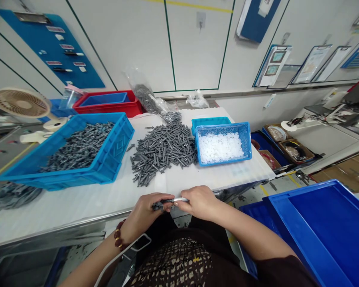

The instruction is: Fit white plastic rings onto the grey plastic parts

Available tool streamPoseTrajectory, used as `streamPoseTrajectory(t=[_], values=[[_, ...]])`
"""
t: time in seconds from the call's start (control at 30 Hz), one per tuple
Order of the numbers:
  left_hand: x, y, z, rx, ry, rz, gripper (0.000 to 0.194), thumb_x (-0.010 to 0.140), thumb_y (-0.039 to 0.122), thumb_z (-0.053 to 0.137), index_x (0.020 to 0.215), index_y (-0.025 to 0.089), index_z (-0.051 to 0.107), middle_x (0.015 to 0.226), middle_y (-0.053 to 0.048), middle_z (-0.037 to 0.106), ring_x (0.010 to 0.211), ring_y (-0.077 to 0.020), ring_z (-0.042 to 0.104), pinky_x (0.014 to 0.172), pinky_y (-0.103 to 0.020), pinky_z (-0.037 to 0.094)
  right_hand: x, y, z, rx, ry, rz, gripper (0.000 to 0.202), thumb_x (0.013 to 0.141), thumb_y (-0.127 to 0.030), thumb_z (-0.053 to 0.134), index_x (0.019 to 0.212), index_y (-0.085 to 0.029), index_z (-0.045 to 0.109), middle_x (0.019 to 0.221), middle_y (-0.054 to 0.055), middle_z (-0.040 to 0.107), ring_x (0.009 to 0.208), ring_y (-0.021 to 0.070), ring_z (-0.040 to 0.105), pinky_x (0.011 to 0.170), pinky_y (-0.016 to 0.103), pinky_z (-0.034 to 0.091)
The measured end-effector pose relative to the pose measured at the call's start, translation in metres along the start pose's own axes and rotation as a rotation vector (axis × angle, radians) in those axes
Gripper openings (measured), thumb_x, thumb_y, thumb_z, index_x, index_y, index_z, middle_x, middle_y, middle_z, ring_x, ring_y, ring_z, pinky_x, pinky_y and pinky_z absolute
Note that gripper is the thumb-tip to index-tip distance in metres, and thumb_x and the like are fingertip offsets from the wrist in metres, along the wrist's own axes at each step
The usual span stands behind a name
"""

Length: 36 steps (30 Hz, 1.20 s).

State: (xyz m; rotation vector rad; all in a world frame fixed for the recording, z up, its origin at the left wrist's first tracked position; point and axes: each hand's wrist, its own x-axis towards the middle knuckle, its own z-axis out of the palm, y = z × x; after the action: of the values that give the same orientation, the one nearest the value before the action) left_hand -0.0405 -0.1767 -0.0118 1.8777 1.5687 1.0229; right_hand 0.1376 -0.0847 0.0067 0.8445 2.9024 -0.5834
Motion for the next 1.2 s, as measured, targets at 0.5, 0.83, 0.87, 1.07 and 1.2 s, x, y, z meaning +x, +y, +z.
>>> streamPoseTrajectory(t=[0.5,0.83,0.87,1.07,1.2], values=[[-0.001,-0.004,0.001,-0.025,0.003,-0.098,0.016,0.083,0.026,0.055,0.088,0.018,0.069,0.062,0.0,0.069,0.057,-0.0129,0.063,0.064,-0.023,0.052,-0.002,0.009,0.003,0.073,0.02,-0.135,0.016,0.087,-0.02,0.043,0.082,-0.018,0.058,0.078,0.002,0.065,0.066,0.0141,0.054,0.057,0.025,0.024],[-0.001,-0.002,0.002,-0.033,0.018,-0.062,0.016,0.083,0.026,0.055,0.086,0.018,0.069,0.061,0.0,0.069,0.056,-0.0127,0.063,0.062,-0.022,0.052,-0.001,0.009,0.009,0.047,0.042,-0.094,0.022,0.088,-0.028,0.045,0.078,-0.017,0.062,0.073,0.002,0.065,0.064,0.0131,0.053,0.056,0.025,0.023],[-0.001,-0.001,0.002,-0.033,0.021,-0.055,0.016,0.083,0.025,0.055,0.086,0.018,0.069,0.061,0.0,0.069,0.056,-0.0127,0.063,0.063,-0.022,0.052,-0.001,0.008,0.01,0.031,0.053,-0.073,0.025,0.089,-0.032,0.045,0.077,-0.017,0.062,0.071,0.002,0.065,0.063,0.0134,0.054,0.056,0.025,0.023],[0.0,0.004,0.002,-0.024,0.021,-0.049,0.015,0.083,0.024,0.055,0.087,0.018,0.069,0.064,-0.002,0.07,0.06,-0.014,0.065,0.064,-0.023,0.053,0.001,0.003,0.01,-0.06,0.065,0.048,0.038,0.086,-0.046,0.047,0.072,-0.017,0.066,0.069,0.005,0.067,0.062,0.0151,0.056,0.054,0.024,0.024],[0.0,0.002,0.003,-0.047,0.015,-0.043,0.016,0.083,0.024,0.055,0.087,0.018,0.069,0.065,-0.002,0.07,0.059,-0.0136,0.065,0.063,-0.022,0.052,0.004,0.0,0.012,-0.075,0.072,0.117,0.039,0.083,-0.051,0.049,0.071,-0.018,0.067,0.07,0.005,0.068,0.065,0.0169,0.059,0.055,0.024,0.026]])
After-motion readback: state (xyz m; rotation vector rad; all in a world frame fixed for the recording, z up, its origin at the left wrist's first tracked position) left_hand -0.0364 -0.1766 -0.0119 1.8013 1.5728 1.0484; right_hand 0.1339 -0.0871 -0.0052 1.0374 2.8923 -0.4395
